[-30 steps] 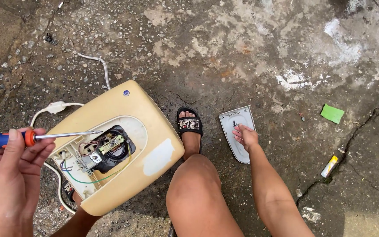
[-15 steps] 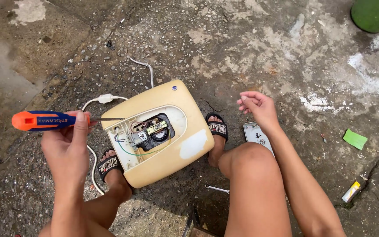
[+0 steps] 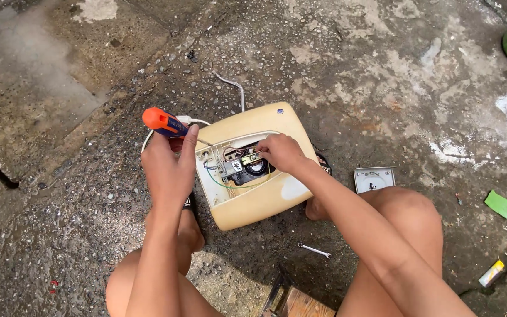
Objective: Disassembling a water heater by removing screws and the outer casing to access internal components.
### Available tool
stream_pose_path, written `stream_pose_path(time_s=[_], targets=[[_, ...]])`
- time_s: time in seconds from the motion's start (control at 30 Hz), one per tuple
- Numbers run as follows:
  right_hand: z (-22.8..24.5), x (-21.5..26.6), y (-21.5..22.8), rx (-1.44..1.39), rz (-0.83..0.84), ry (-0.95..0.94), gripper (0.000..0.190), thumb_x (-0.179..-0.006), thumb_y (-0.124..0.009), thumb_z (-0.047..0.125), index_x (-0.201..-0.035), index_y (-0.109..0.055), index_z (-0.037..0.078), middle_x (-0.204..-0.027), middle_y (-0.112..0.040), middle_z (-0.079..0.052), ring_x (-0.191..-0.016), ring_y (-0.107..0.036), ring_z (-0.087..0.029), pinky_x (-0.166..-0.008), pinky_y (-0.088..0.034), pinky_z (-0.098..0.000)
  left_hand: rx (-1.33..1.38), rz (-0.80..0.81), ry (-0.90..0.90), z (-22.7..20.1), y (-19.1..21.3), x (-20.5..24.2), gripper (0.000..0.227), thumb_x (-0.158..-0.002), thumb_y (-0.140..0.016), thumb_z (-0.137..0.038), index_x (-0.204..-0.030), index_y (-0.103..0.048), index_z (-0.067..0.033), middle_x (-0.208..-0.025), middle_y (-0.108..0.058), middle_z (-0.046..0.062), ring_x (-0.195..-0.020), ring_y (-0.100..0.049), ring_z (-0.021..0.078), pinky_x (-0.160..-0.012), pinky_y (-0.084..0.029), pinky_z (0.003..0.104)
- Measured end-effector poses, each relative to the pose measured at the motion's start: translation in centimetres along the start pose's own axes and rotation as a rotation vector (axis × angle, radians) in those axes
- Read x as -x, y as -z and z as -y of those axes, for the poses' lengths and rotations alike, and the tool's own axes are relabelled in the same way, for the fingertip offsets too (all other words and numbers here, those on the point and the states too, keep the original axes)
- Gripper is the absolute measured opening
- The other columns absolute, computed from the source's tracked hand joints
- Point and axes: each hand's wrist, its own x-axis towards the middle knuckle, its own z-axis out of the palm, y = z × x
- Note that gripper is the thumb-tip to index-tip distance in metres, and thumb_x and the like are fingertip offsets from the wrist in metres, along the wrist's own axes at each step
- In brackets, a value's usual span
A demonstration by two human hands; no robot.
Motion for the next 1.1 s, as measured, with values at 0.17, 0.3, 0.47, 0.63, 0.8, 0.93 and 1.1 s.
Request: stream_pose_path(time_s=[0.17,0.3,0.47,0.63,0.8,0.93,1.1], targets=[[-0.3,-1.3,-1.2,0.075,0.037,-0.010,0.014,-0.089,-0.077,0.030,-0.103,-0.080,0.028,-0.099,-0.076,0.001,-0.096,-0.075,-0.031,-0.086,-0.062,-0.0474,-0.014,0.000,-0.004,-0.1,0.9,-0.5,0.032,-0.105,-0.068,-0.025,-0.109,-0.067,0.0060,-0.086,-0.072,0.022,-0.088,-0.075,0.0398,-0.079,-0.059,0.048],[-0.2,-1.3,-0.9,0.227,0.038,0.064,0.013,-0.094,-0.072,0.034,-0.103,-0.081,0.033,-0.101,-0.075,0.002,-0.095,-0.075,-0.030,-0.087,-0.061,-0.0468,-0.022,-0.018,-0.012,0.7,1.2,-0.9,0.032,-0.106,-0.068,-0.025,-0.107,-0.067,0.0068,-0.086,-0.071,0.022,-0.088,-0.075,0.0392,-0.080,-0.059,0.047],[0.1,-1.0,0.0,0.302,0.020,0.132,0.013,-0.097,-0.067,0.030,-0.102,-0.078,0.027,-0.097,-0.075,0.001,-0.091,-0.075,-0.030,-0.085,-0.061,-0.0457,0.001,-0.009,0.013,1.1,1.3,-0.9,0.031,-0.106,-0.067,-0.025,-0.109,-0.067,0.0061,-0.088,-0.072,0.022,-0.087,-0.075,0.0386,-0.079,-0.059,0.048],[-1.2,0.4,5.8,0.236,0.020,0.142,0.010,-0.093,-0.066,0.027,-0.094,-0.074,0.021,-0.082,-0.075,-0.004,-0.083,-0.075,-0.037,-0.081,-0.060,-0.0470,0.044,0.025,0.042,0.5,0.9,-0.6,0.034,-0.106,-0.065,-0.028,-0.110,-0.065,0.0064,-0.092,-0.073,0.023,-0.089,-0.076,0.0382,-0.079,-0.058,0.049],[-3.9,7.6,17.4,-0.129,0.009,0.050,0.013,-0.090,-0.069,0.013,-0.100,-0.076,0.006,-0.086,-0.080,-0.013,-0.089,-0.077,-0.036,-0.089,-0.056,-0.0513,0.063,0.062,0.018,-0.8,-0.2,-0.4,0.029,-0.107,-0.065,-0.021,-0.112,-0.065,0.0081,-0.089,-0.073,0.024,-0.088,-0.075,0.0396,-0.080,-0.057,0.051],[-18.0,14.0,12.3,-0.781,-0.269,-0.233,0.020,-0.095,-0.070,0.001,-0.114,-0.068,-0.002,-0.101,-0.075,-0.016,-0.089,-0.071,-0.017,-0.077,-0.061,-0.0284,0.016,0.130,-0.051,-1.4,-0.9,-0.3,0.026,-0.108,-0.068,-0.018,-0.114,-0.067,0.0072,-0.091,-0.073,0.024,-0.092,-0.074,0.0407,-0.085,-0.056,0.051],[-30.3,25.3,-7.2,-1.498,-0.668,-1.048,0.020,-0.099,-0.066,0.009,-0.119,-0.069,0.006,-0.105,-0.074,-0.005,-0.084,-0.068,-0.012,-0.065,-0.053,-0.0214,-0.199,0.149,-0.023,-0.8,-1.9,-0.6,0.022,-0.112,-0.070,-0.007,-0.118,-0.069,0.0140,-0.094,-0.074,0.019,-0.083,-0.071,0.0243,-0.074,-0.053,0.034]])
